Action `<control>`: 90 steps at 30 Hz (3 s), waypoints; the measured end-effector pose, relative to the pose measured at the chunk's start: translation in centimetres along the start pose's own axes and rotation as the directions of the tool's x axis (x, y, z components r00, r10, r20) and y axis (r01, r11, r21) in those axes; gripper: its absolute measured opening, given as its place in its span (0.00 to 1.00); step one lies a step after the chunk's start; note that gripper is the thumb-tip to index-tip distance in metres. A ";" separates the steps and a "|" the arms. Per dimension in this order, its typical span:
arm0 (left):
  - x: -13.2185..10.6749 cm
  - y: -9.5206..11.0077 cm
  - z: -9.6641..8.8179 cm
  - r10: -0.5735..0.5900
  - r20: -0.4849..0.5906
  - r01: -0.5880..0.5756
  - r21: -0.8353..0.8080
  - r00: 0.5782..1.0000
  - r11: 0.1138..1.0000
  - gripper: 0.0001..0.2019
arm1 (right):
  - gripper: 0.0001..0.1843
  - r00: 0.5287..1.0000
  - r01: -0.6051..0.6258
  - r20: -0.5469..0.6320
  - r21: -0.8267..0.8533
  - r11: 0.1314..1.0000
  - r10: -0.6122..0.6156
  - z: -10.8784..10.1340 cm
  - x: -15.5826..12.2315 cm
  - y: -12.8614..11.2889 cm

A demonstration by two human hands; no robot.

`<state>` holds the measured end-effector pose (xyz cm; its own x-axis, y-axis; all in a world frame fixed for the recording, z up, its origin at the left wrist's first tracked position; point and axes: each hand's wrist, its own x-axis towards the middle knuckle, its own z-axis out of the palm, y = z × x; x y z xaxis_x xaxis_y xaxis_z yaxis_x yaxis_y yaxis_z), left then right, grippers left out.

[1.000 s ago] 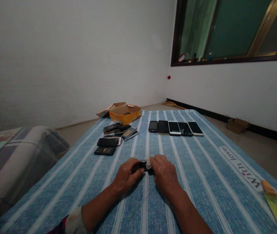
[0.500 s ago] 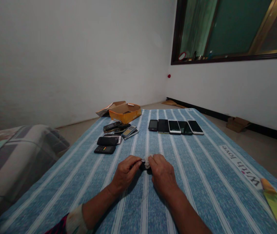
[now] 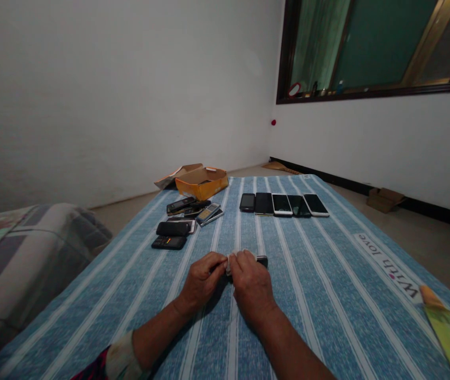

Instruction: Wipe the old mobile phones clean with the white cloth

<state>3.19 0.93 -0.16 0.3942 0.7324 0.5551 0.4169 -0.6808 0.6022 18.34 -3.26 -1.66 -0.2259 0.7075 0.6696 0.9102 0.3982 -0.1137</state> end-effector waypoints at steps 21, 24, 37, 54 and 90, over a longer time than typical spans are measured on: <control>-0.1 -0.5 0.2 0.028 -0.018 -0.027 0.034 0.999 0.999 0.09 | 0.19 0.910 -0.301 0.257 -0.129 0.945 0.325 -4.7 0.6 2.8; -0.1 -0.5 0.2 0.013 -0.008 -0.013 0.044 1.000 0.999 0.09 | 0.19 0.901 -0.332 0.254 -0.120 0.936 0.352 -4.7 0.6 3.2; -0.1 -0.7 0.2 -0.004 -0.015 0.005 0.052 1.000 0.999 0.08 | 0.18 0.956 -0.235 0.125 -0.226 0.945 0.267 -3.0 0.3 1.9; -0.2 -0.5 0.2 0.022 -0.005 -0.021 0.046 1.000 0.999 0.09 | 0.21 0.990 -0.103 0.087 -0.095 0.990 0.111 -1.3 -0.2 1.4; -0.2 -1.1 1.0 0.088 -0.078 -0.078 0.127 0.993 0.989 0.02 | 0.23 0.993 -0.109 -0.059 -0.083 0.991 0.104 0.7 -0.8 1.7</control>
<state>3.50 1.48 -1.51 0.3642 0.6676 0.6493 0.4858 -0.7310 0.4792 19.80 -2.72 -2.90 -0.1089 0.7094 0.6963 0.9551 0.2689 -0.1246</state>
